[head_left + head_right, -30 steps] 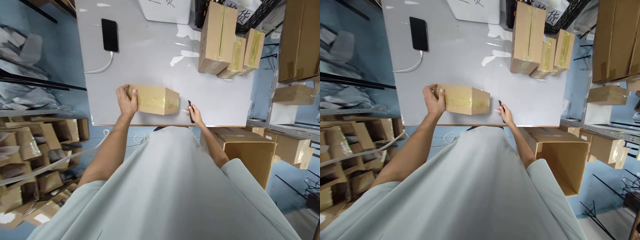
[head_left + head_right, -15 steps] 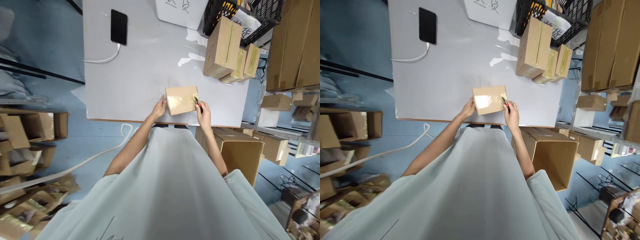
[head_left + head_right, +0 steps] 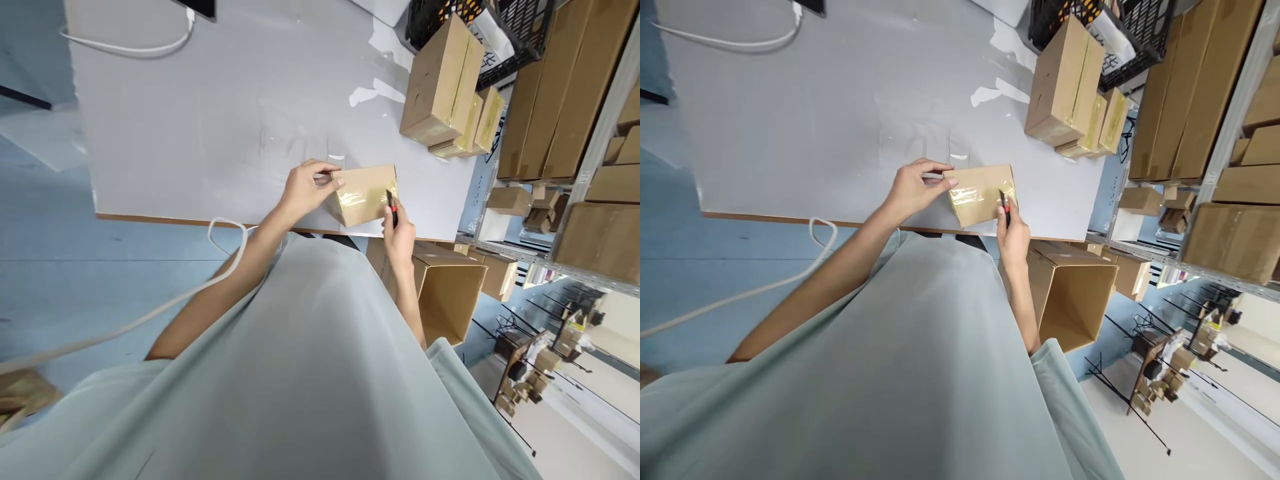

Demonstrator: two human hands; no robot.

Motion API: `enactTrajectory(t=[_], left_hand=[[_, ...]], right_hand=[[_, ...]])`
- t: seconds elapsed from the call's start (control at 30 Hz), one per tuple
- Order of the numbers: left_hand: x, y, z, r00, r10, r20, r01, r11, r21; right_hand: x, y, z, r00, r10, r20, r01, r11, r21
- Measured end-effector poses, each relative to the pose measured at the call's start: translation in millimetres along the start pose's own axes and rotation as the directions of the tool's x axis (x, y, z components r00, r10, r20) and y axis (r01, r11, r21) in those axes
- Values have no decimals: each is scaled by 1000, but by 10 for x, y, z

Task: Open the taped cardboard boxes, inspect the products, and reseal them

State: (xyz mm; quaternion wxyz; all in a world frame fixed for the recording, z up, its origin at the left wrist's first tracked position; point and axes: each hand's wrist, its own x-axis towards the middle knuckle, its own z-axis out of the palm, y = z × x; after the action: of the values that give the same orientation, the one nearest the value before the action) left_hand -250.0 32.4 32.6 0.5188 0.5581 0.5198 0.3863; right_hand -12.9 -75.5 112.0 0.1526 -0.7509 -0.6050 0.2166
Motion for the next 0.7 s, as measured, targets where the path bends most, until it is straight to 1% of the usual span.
enactTrajectory(t=[0.07, 0.1, 0.17, 0.23, 0.37, 0.5, 0.7], left_hand=[[7, -34, -19, 1000, -9, 21, 10, 999, -43], [10, -55, -27, 1000, -8, 28, 9, 998, -60], [13, -89, -37, 999, 2, 39, 2, 996, -89], [15, -108, -39, 999, 11, 51, -5, 994, -111], [30, -119, -29, 997, 12, 74, -3, 992, -126], [52, -125, -12, 997, -3, 81, 13, 992, -125], [57, -148, -11, 996, 13, 87, -4, 994, -105]], right_hand=[[-81, -172, 83, 995, 71, 67, -74, 996, 40], [-112, -253, 132, 992, 88, 93, -93, 994, 52], [-151, -402, 215, 986, 59, 157, -67, 997, 47], [-163, -534, 252, 981, 16, 193, -22, 999, 32], [-143, -758, 213, 976, -25, 216, 28, 1000, -7], [-112, -888, 197, 966, 2, 258, 12, 999, -53], [-97, -954, 264, 968, 42, 246, -18, 995, -96]])
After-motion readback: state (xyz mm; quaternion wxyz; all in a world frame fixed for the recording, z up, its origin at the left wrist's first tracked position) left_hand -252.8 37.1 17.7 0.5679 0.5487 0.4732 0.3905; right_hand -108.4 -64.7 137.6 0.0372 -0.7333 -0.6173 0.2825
